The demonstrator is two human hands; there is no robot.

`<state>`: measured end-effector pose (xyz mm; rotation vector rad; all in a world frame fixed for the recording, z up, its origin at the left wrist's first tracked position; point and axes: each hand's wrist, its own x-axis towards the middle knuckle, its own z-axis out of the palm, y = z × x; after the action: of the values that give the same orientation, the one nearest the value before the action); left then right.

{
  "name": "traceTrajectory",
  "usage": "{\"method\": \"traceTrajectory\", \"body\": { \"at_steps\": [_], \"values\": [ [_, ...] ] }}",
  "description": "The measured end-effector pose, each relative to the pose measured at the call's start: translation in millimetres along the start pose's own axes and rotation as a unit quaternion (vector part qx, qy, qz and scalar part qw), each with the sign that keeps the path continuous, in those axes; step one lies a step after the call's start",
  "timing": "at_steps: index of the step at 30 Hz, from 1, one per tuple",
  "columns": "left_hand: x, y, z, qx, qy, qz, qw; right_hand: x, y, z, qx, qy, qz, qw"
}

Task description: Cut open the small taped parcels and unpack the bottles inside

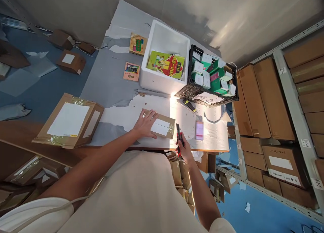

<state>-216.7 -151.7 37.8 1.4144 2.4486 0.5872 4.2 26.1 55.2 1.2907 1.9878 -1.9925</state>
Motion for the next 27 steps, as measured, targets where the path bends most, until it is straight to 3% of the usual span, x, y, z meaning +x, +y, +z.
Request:
{"method": "traceTrajectory", "body": {
  "at_steps": [8,20,27],
  "values": [
    [-0.6,-2.0,2.2,-0.030,0.028,0.013,0.999,1.7,-2.7,-0.3,-0.012,-0.023,0.010,1.000],
    [3.2,0.6,3.3,-0.019,0.035,-0.012,0.999,9.5,-43.5,-16.6,-0.169,-0.056,-0.019,0.984],
    [5.4,0.8,5.6,-0.028,0.060,-0.011,0.998,10.2,-47.0,-12.6,-0.202,0.012,-0.119,0.972]
  ]
}}
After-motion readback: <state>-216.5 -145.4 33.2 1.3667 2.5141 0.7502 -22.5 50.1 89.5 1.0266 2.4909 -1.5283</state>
